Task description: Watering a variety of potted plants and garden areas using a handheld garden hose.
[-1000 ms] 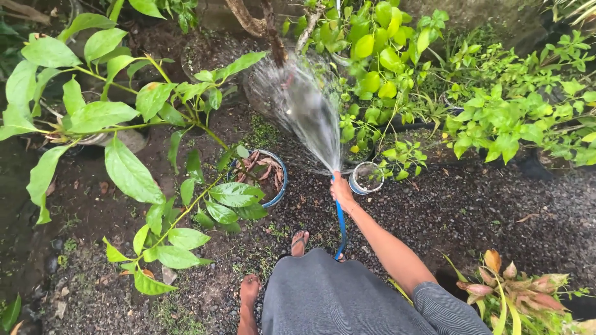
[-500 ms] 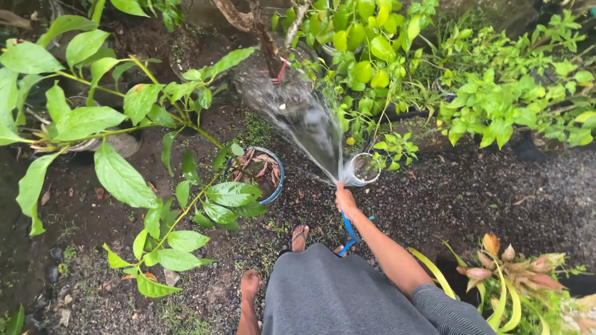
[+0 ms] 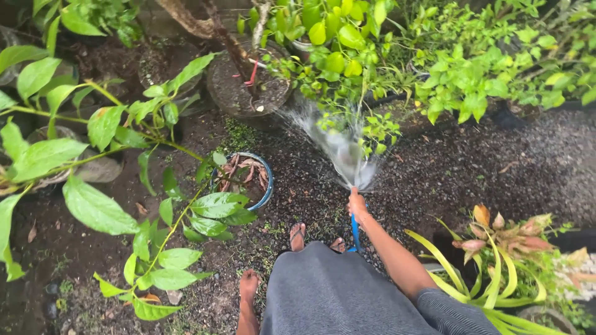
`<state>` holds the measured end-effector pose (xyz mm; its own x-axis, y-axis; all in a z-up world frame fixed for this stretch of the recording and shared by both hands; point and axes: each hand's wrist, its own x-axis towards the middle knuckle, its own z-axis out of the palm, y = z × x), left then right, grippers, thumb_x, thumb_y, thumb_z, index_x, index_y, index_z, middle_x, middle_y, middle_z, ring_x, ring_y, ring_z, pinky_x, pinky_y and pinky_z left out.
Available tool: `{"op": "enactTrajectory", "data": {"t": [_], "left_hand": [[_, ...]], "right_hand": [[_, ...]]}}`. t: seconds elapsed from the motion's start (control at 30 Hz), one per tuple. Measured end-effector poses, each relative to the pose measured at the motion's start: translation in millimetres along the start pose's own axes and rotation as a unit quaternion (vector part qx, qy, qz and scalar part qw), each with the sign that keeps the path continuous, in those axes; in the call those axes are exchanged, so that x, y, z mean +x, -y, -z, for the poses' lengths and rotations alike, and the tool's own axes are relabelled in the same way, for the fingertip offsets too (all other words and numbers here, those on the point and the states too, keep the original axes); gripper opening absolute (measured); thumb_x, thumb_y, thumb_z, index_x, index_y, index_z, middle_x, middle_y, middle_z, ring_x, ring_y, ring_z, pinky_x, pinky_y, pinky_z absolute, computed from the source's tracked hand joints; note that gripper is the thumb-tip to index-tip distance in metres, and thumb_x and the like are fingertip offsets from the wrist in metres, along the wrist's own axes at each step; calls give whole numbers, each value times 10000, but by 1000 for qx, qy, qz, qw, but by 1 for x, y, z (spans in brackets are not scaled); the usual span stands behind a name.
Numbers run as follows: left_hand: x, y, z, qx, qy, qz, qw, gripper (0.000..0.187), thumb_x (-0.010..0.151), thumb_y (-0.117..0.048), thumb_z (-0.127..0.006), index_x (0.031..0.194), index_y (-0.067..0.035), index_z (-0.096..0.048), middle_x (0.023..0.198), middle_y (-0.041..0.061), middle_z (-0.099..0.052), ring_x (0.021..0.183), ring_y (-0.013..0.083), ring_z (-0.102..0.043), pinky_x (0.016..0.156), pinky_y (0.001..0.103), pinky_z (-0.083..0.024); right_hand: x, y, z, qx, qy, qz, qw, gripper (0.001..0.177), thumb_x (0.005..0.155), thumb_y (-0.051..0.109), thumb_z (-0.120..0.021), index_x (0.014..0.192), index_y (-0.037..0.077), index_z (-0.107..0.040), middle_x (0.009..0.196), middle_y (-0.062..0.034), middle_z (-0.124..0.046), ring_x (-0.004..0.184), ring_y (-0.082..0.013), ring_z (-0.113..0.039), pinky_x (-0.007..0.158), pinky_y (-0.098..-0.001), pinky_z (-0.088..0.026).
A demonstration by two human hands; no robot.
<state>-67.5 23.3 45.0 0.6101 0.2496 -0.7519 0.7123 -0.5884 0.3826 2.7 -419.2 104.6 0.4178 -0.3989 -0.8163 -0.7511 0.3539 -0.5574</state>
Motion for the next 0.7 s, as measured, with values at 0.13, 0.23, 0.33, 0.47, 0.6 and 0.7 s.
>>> {"op": "enactTrajectory", "data": {"t": [0.13,0.23,0.33,0.47,0.6,0.7], "left_hand": [[5,-14,2,-15,30,28,999,355,960,-221,-501,1279,-192,-655,836,74,-827,481,144,-521,518,320,-421],[13,-19,0,-59,26,-9,998,329,939,-218,-531,1210,-87,-664,808,101,-771,638,222,-653,583,346,-483],[20,-24,1,-34,34,-7,999,335,960,-255,-568,1253,-141,-684,900,58,-821,740,215,-717,689,345,-509],[27,-35,4,10,44,-30,999,228,963,-279,-544,1083,-148,-687,797,68,-805,666,197,-689,654,334,-508],[35,-50,5,16,60,-43,997,318,955,-210,-529,1221,-138,-688,890,10,-795,758,165,-753,655,307,-510],[37,-67,9,46,70,-34,996,252,909,-209,-519,1078,-175,-703,821,16,-794,682,162,-696,667,304,-485]], "right_hand": [[3,-3,10,27,-20,23,999,547,1098,544,-247,686,184,-257,553,-5,-181,468,-158,-150,495,-350,-165],[9,-5,22,34,-72,53,995,592,1079,555,-261,619,183,-295,528,-18,-283,442,-188,-239,476,-368,-207],[3,-1,36,41,-107,55,992,572,1059,547,-271,608,195,-277,527,-14,-267,461,-185,-234,495,-358,-196],[13,-10,55,84,-155,28,984,543,1040,565,-294,692,159,-385,571,-28,-368,451,-196,-329,464,-369,-272],[4,-17,66,113,-168,19,979,545,1069,584,-280,693,190,-289,578,-8,-280,463,-169,-251,480,-353,-215],[-4,-23,72,107,-202,29,973,572,1082,554,-268,652,179,-310,543,-28,-336,458,-184,-304,491,-360,-244]]}}
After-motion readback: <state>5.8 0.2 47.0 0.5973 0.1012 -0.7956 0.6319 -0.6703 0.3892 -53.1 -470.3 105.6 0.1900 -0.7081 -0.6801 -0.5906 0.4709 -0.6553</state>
